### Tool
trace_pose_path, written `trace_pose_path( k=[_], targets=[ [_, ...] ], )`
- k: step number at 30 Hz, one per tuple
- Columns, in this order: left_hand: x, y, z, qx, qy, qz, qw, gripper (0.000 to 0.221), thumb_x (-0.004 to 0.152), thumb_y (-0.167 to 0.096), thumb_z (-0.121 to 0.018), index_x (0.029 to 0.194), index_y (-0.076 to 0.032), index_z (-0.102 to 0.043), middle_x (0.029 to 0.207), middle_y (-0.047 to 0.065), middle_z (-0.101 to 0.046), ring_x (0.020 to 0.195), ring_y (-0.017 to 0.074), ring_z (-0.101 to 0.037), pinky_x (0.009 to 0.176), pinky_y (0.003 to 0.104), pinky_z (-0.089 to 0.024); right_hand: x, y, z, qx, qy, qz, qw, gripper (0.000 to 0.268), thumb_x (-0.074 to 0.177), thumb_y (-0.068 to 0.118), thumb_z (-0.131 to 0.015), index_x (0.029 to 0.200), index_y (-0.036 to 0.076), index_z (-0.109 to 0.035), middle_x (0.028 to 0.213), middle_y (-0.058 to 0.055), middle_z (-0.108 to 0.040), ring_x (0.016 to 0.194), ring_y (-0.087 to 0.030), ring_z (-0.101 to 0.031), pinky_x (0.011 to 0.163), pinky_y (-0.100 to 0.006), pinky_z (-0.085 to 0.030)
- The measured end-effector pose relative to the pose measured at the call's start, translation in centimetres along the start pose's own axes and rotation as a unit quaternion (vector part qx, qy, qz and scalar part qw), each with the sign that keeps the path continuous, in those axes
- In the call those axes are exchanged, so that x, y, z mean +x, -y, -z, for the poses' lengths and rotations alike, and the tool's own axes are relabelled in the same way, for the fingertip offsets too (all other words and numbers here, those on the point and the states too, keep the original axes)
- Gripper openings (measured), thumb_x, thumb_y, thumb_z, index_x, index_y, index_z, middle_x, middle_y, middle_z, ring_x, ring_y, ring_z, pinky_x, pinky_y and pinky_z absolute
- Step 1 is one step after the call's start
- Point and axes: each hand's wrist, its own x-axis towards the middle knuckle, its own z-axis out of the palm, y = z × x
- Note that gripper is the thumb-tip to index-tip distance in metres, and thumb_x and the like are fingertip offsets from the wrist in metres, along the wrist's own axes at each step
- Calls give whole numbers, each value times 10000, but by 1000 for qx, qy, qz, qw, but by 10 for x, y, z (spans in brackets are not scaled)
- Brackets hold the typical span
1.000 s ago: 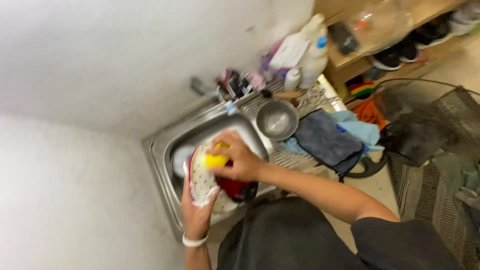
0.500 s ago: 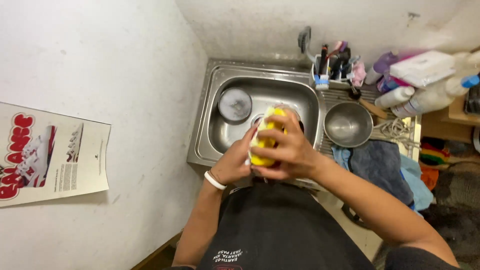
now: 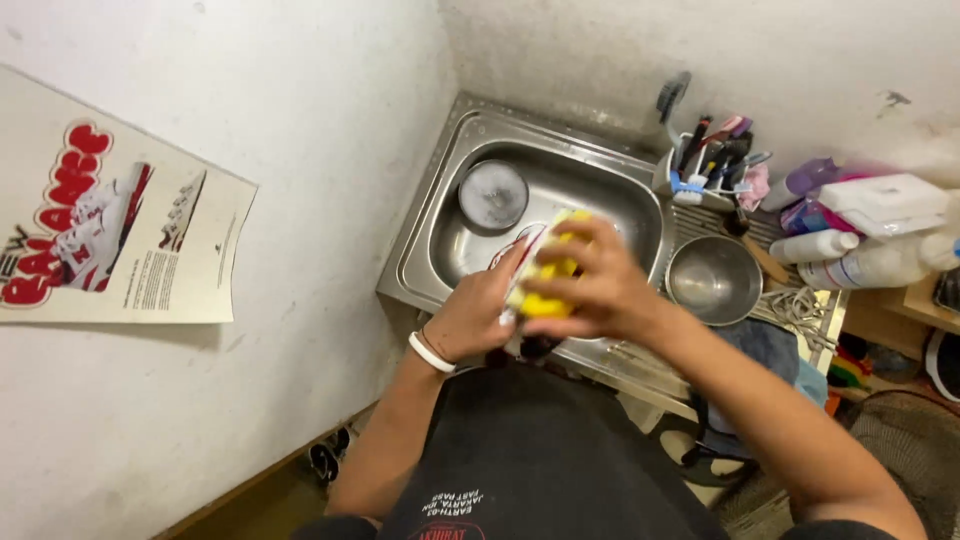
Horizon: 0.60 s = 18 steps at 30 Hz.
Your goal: Scrubbing a red and white baseball cap with a sponge and soapy water in a sink to clean it.
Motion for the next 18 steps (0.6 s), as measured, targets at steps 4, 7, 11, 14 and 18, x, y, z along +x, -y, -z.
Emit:
trace_pose_path(
  k=[4, 7, 11, 14, 18],
  targets=[
    [-5, 32, -16, -6, -47, -1, 999, 842, 816, -154, -624, 1563, 1, -266, 1051, 322, -699, 951, 535, -676, 838, 615, -524, 15, -35, 11, -21, 3, -61, 998, 360, 895, 412, -860, 1109, 131, -791, 1133, -111, -647, 1137, -395, -545, 999, -545, -442],
    [-5, 47, -8, -2, -4, -18, 1000, 1039, 663, -98, -723, 1569, -13, -221, 1046, 291, -701, 989, 526, -674, 879, 613, -517, 34, -13, -1, -11, 63, 31, 997, 332, 798, 543, -829, 969, 262, -788, 1057, -37, -662, 1128, -368, -546, 973, -560, -408],
    [-4, 42, -3, -61, -12, 6, 998, 1008, 742, -103, -667, 1599, -16, -144, 1158, 367, -646, 1057, 572, -623, 931, 643, -467, 34, -37, -4, -25, 54, 31, 998, 350, 849, 527, -822, 967, 199, -787, 1077, -92, -681, 1098, -408, -541, 975, -568, -405],
    [0, 48, 4, -101, -17, 9, 995, 979, 770, -96, -643, 1601, -7, -133, 1209, 375, -624, 1096, 581, -603, 958, 639, -456, 60, -43, -10, -8, 72, 68, 995, 327, 825, 553, -809, 898, 237, -768, 1041, -60, -697, 1074, -384, -571, 948, -540, -405],
    [-1, 70, -8, -181, -50, -12, 982, 942, 828, -118, -603, 1618, -6, -103, 1231, 371, -626, 1126, 529, -625, 979, 598, -470, 61, -76, -12, -7, 50, 57, 997, 387, 861, 532, -828, 995, 172, -785, 1049, -115, -668, 1036, -396, -582, 895, -543, -422]
  ],
)
